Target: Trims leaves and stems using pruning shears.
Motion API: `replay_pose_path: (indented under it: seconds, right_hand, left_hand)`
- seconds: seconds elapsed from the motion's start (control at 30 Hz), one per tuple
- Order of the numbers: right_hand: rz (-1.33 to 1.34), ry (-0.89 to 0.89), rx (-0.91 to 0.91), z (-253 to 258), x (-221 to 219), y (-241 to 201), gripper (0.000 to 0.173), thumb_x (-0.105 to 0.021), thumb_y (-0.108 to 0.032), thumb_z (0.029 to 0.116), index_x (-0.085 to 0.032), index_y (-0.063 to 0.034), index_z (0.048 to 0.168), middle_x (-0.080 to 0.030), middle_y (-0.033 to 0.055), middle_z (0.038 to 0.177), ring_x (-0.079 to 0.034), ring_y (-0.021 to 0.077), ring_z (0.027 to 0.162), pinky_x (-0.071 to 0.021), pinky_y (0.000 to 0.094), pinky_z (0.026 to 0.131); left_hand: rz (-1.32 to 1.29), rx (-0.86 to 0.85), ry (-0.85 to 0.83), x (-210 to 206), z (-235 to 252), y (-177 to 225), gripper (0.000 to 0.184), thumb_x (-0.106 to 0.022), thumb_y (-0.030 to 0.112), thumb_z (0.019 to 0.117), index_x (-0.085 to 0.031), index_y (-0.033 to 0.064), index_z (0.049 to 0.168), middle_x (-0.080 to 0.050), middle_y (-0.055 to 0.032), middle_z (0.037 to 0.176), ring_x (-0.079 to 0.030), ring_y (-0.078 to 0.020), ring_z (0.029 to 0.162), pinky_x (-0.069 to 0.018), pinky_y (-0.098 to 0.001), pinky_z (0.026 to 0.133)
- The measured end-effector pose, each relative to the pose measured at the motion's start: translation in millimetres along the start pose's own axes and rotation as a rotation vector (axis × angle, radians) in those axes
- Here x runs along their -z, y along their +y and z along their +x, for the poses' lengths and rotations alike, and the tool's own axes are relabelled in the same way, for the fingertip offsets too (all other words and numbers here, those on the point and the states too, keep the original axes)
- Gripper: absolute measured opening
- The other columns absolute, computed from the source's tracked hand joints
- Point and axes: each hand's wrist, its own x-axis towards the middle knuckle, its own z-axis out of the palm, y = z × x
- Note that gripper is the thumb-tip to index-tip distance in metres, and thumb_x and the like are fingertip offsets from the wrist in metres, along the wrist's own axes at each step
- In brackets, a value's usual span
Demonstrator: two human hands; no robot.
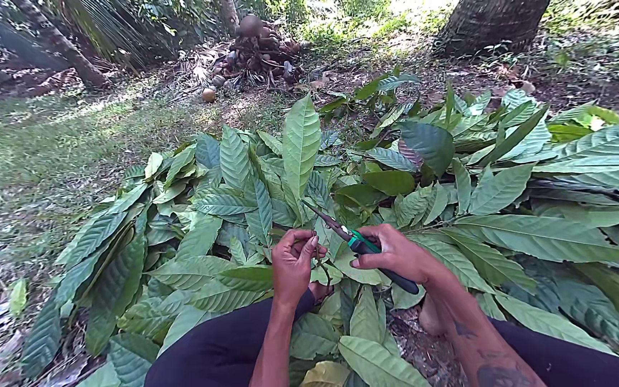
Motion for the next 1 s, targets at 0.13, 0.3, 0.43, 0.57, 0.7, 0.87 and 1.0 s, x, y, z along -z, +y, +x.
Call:
replay_pose_path:
  seconds: [0.13, 0.3, 0.43, 0.57, 0.7, 0.87, 1.0]
  right_hand:
    - [-0.09, -0.109, 0.026, -1, 31, -10, 0.032, -0.075, -0.038, 0.0782, -0.07, -0.0125, 0.097, -0.062, -0.0068, 0.075, -0.059, 0.0016, 0.066, -0.0486, 0.0232, 0.061]
    - [-0.043, -0.186, 0.02, 0, 52, -8, 0.023, -0.074, -0.034, 0.0805, -0.069, -0.0138, 0.092, -0.06, -0.0083, 0.07, -0.056, 0.0006, 0.061, -0.0461, 0.0199, 0.057]
    - [0.044, -0.215, 0.007, 2, 52, -3, 0.019, -0.072, -0.03, 0.0815, -0.068, -0.0146, 0.092, -0.061, -0.0086, 0.069, -0.058, 0.0022, 0.059, -0.0491, 0.0194, 0.056]
    - [0.072, -0.221, 0.001, 4, 50, 1, 0.018, -0.072, -0.028, 0.0821, -0.068, -0.014, 0.093, -0.061, -0.0086, 0.067, -0.058, 0.0024, 0.056, -0.0493, 0.0194, 0.054]
    - [0.118, -0.22, 0.026, 3, 48, 4, 0.015, -0.072, -0.026, 0.0823, -0.07, -0.0134, 0.09, -0.061, -0.0075, 0.063, -0.057, 0.0033, 0.052, -0.0487, 0.0195, 0.05]
    - [0.185, -0.171, 0.048, 5, 40, 10, 0.014, -0.072, -0.024, 0.0842, -0.068, -0.013, 0.092, -0.062, -0.0077, 0.065, -0.058, 0.0029, 0.053, -0.0493, 0.0189, 0.052]
    - [0.28, -0.149, 0.03, 8, 31, 23, 0.025, -0.065, -0.027, 0.0856, -0.065, -0.0107, 0.105, -0.065, -0.0074, 0.079, -0.062, 0.0024, 0.066, -0.053, 0.0189, 0.063]
  left_hand:
    - [0.007, -0.016, -0.023, -4, -2, -3, 0.009, -0.06, -0.009, 0.0925, -0.064, -0.0091, 0.1, -0.071, -0.0084, 0.091, -0.072, -0.0141, 0.068, -0.0654, -0.0304, 0.067]
    - [0.011, -0.018, -0.059, -9, -4, -6, 0.009, -0.061, -0.007, 0.093, -0.065, -0.0091, 0.101, -0.07, -0.009, 0.092, -0.072, -0.0143, 0.068, -0.0651, -0.0299, 0.066]
    - [0.017, -0.019, -0.076, -10, -6, -7, 0.009, -0.062, -0.007, 0.0924, -0.065, -0.0093, 0.1, -0.07, -0.0093, 0.092, -0.071, -0.0138, 0.068, -0.0649, -0.0297, 0.066]
    - [0.014, -0.01, -0.079, -9, -7, -8, 0.009, -0.061, -0.008, 0.0924, -0.065, -0.0093, 0.101, -0.07, -0.0097, 0.093, -0.071, -0.0139, 0.068, -0.0649, -0.0294, 0.065]
    - [0.011, 0.0, -0.077, -7, -8, -8, 0.009, -0.061, -0.007, 0.0929, -0.064, -0.009, 0.101, -0.07, -0.0091, 0.093, -0.071, -0.0136, 0.068, -0.0649, -0.0294, 0.066]
    - [0.001, 0.034, -0.055, -3, -4, -3, 0.008, -0.059, -0.007, 0.0953, -0.063, -0.0073, 0.103, -0.073, -0.0064, 0.086, -0.073, -0.014, 0.067, -0.0649, -0.0302, 0.065]
    - [-0.033, 0.135, 0.081, 14, 0, -2, 0.011, -0.052, -0.003, 0.0995, -0.058, -0.0058, 0.108, -0.07, -0.0067, 0.086, -0.073, -0.0167, 0.067, -0.0657, -0.0339, 0.066]
